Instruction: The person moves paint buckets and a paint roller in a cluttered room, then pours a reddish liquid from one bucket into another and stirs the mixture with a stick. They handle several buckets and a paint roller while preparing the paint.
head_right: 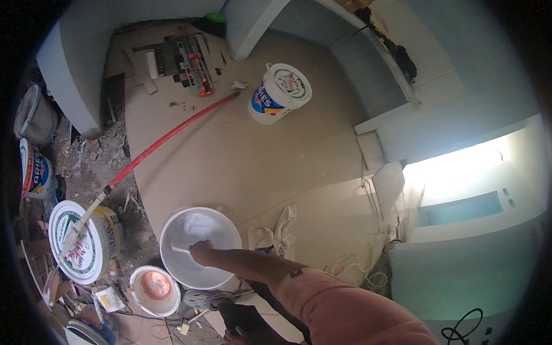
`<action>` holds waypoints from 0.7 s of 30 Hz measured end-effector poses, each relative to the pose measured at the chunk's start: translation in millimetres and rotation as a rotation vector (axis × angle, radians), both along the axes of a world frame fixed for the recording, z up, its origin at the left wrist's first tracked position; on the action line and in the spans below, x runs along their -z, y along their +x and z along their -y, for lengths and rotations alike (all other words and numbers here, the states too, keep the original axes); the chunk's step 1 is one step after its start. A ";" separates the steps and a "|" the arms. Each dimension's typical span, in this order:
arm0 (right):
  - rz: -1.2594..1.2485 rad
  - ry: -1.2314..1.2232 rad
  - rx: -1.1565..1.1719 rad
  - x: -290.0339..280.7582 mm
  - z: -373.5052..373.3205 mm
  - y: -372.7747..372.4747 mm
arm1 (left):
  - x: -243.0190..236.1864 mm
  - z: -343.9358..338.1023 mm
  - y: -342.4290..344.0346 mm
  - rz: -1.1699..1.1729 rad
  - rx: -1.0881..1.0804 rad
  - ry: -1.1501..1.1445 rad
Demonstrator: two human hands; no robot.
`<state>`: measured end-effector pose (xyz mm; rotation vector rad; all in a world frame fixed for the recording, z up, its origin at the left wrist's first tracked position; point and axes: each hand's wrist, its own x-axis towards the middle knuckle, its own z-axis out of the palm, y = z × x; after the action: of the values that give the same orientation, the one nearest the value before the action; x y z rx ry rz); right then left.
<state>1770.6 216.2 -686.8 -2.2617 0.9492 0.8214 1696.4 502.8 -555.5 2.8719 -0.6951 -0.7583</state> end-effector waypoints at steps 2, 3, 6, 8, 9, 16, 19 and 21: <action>-0.053 -0.084 -0.293 -11.3 -6.3 -0.1 | -7.9 4.1 5.4 -0.111 -0.014 -0.027; -0.083 -0.125 -0.440 -15.9 -7.8 0.3 | -2.9 0.7 2.3 0.023 0.012 -0.029; -0.080 -0.396 -1.006 -56.6 2.3 -10.4 | 14.7 -11.5 -18.1 0.274 0.085 -0.048; 0.042 -0.565 -1.323 -82.2 15.7 -7.5 | 21.6 -16.3 -18.5 0.317 0.105 -0.034; 0.137 -0.620 -1.424 -98.1 26.0 -0.9 | 21.9 -15.8 -16.9 0.278 0.074 -0.035; 0.194 -0.527 -1.438 -64.9 31.3 -7.4 | 10.4 -5.6 -8.0 -0.061 -0.076 -0.002; 0.316 -0.520 -1.204 -15.7 24.3 -20.0 | 10.1 -8.7 -4.9 -0.071 -0.091 0.058; 0.492 -0.598 -1.057 2.3 20.5 -20.9 | 16.2 -16.3 -7.7 -0.010 -0.072 0.073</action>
<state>1749.7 195.7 -689.0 -3.2802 -0.3704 0.2874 1688.7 519.1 -571.7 2.9379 -0.5717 -0.8038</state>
